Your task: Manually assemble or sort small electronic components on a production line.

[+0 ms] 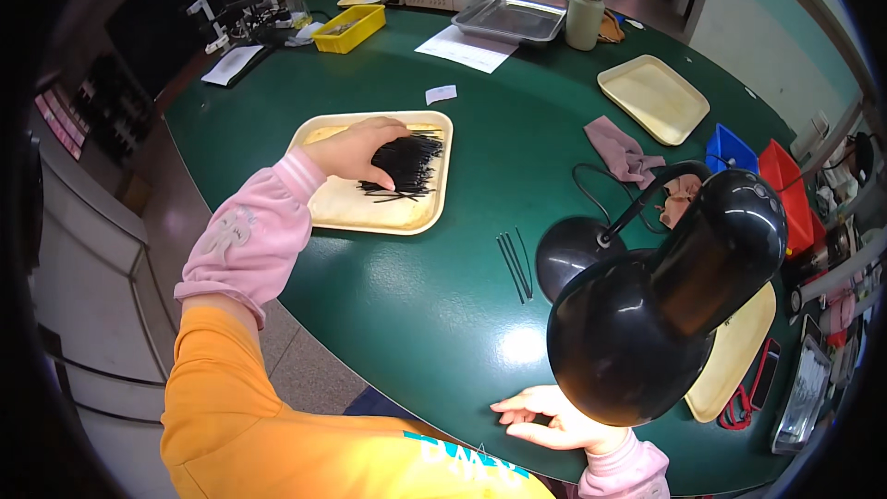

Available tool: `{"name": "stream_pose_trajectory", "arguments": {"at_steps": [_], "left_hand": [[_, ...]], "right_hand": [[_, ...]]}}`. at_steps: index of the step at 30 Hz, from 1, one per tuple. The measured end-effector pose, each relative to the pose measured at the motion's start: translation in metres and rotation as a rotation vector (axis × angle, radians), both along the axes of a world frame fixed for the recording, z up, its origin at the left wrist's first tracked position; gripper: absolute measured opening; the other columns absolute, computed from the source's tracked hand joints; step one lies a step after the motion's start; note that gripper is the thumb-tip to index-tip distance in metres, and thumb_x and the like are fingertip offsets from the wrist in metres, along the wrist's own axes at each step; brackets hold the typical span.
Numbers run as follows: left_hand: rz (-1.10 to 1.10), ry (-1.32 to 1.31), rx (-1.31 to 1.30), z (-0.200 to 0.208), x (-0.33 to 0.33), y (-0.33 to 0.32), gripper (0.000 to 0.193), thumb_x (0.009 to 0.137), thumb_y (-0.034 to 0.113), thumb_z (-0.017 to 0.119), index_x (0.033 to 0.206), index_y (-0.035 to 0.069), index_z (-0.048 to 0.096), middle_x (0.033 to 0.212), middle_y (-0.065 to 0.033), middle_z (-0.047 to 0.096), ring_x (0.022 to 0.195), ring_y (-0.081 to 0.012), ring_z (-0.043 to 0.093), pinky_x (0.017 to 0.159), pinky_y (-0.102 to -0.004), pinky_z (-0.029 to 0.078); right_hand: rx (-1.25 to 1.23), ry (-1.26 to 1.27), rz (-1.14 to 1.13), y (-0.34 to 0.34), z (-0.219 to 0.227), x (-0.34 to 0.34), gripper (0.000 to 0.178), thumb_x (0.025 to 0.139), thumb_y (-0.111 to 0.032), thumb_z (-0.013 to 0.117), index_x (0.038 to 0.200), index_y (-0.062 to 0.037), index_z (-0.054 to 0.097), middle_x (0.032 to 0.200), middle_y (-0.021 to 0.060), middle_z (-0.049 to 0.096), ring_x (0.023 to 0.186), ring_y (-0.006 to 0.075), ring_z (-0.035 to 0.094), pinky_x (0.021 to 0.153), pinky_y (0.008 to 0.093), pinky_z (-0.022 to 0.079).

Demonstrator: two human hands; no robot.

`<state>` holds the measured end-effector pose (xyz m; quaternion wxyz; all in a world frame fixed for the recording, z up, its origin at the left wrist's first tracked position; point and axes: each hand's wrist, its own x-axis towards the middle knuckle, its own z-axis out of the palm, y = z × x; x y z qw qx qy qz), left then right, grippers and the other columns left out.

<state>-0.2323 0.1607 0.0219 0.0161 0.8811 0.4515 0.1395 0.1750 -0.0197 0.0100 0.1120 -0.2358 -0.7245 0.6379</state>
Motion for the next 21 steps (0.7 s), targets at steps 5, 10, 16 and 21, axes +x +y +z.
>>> {"name": "stream_pose_trajectory", "arguments": {"at_steps": [5,10,16,21], "left_hand": [[0.032,0.170,-0.060,-0.004,0.027,-0.019,0.063,0.057,0.024,0.071,0.110,-0.002,0.048,0.109,-0.0175,0.047,0.106,-0.0319,0.042,0.092,-0.0378,0.034],[0.141,0.239,-0.041,-0.020,0.025,-0.007,0.044,0.059,0.013,0.063,0.099,-0.001,0.050,0.109,-0.0166,0.047,0.107,-0.0322,0.041,0.089,-0.0385,0.036],[0.260,0.246,-0.066,-0.028,0.038,0.008,0.034,0.061,0.003,0.061,0.093,-0.001,0.051,0.095,-0.0183,0.054,0.096,-0.0324,0.049,0.084,-0.0378,0.040],[0.296,0.013,0.048,-0.031,0.031,-0.010,0.033,0.062,0.001,0.060,0.095,0.000,0.054,0.088,-0.0169,0.056,0.090,-0.0342,0.052,0.081,-0.0385,0.042]], "right_hand": [[0.002,-0.037,-0.083,0.000,-0.004,0.004,0.025,0.075,-0.001,0.060,0.100,0.0009,0.059,0.085,0.0098,0.061,0.075,0.0145,0.059,0.067,0.0242,0.046],[0.021,-0.098,-0.120,0.002,-0.002,0.000,0.020,0.078,-0.002,0.057,0.098,0.0009,0.060,0.083,0.0100,0.061,0.075,0.0138,0.059,0.065,0.0235,0.047],[-0.063,-0.023,-0.175,-0.004,-0.010,0.001,0.016,0.081,-0.003,0.054,0.096,0.0018,0.060,0.082,0.0096,0.061,0.069,0.0123,0.059,0.062,0.0228,0.048],[-0.123,0.015,-0.194,-0.005,-0.016,0.002,0.017,0.084,-0.008,0.053,0.097,0.0001,0.059,0.082,0.0074,0.060,0.071,0.0113,0.058,0.065,0.0225,0.047]]}}
